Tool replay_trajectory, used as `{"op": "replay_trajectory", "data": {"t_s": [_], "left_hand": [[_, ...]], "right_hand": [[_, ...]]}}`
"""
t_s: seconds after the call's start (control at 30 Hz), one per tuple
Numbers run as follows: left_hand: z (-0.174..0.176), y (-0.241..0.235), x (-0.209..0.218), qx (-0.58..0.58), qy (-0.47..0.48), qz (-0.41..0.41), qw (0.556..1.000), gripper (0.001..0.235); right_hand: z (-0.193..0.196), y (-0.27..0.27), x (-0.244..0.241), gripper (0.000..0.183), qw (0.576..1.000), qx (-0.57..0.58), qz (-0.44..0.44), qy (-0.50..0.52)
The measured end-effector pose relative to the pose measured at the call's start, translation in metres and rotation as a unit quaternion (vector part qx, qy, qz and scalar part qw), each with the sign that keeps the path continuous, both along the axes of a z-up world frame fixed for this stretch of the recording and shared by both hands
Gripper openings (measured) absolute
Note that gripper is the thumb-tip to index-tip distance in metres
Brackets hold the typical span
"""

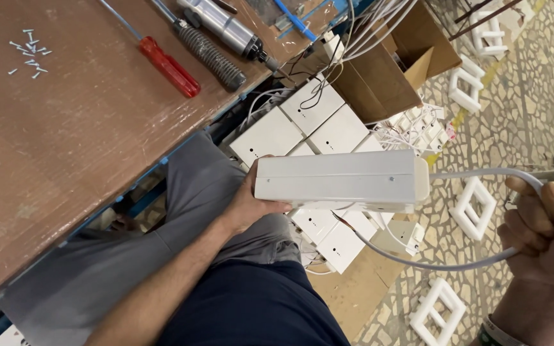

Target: The person holds a white metal enclosure on the workbench and uses a red-handled screwdriver to drive screws and secure a small plastic connector fitting to the end of the box. They then lift the enclosure, carry it to a rack of similar finished boxes, and later return to the bench and pick up a pneumatic air gun to work on the enclosure.

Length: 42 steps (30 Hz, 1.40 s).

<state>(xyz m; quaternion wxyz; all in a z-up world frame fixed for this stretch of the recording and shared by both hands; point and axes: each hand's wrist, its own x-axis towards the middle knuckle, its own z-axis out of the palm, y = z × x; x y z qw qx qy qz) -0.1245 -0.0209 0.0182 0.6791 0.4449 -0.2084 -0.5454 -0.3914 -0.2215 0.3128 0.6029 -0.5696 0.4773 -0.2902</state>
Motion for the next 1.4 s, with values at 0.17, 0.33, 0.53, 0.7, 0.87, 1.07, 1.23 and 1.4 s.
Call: {"op": "replay_trajectory", "data": {"t_s": [0.17,0.33,0.53,0.7,0.87,1.07,1.23,1.4], "left_hand": [[-0.008,-0.004,0.005,-0.01,0.031,-0.008,0.999,0.098],[-0.006,-0.016,0.009,0.044,0.084,-0.066,0.993,0.087],[0.028,-0.026,0.022,0.128,0.126,-0.137,0.974,0.088],[0.007,-0.021,0.031,0.115,0.222,-0.11,0.962,0.074],[0.002,-0.023,0.034,0.137,0.292,-0.092,0.942,0.062],[-0.002,-0.023,0.035,0.168,0.316,-0.094,0.929,0.061],[-0.014,-0.024,0.036,0.135,0.352,-0.095,0.921,0.058],[-0.022,-0.025,0.037,0.137,0.367,-0.089,0.916,0.057]], "right_hand": [[-0.008,-0.013,-0.019,0.04,1.0,-0.002,0.0,-0.004],[-0.013,-0.033,-0.043,0.04,0.948,0.148,0.06,-0.276],[0.001,-0.025,-0.032,0.038,0.919,0.133,0.099,-0.357],[0.01,-0.003,0.007,0.04,0.94,0.105,0.111,-0.306],[0.025,0.014,0.044,0.039,0.962,0.074,0.089,-0.247],[0.028,0.017,0.055,0.04,0.983,0.026,0.082,-0.16],[0.027,0.013,0.061,0.04,0.986,0.013,0.098,-0.132],[0.027,0.014,0.065,0.039,0.984,0.025,0.097,-0.145]]}}
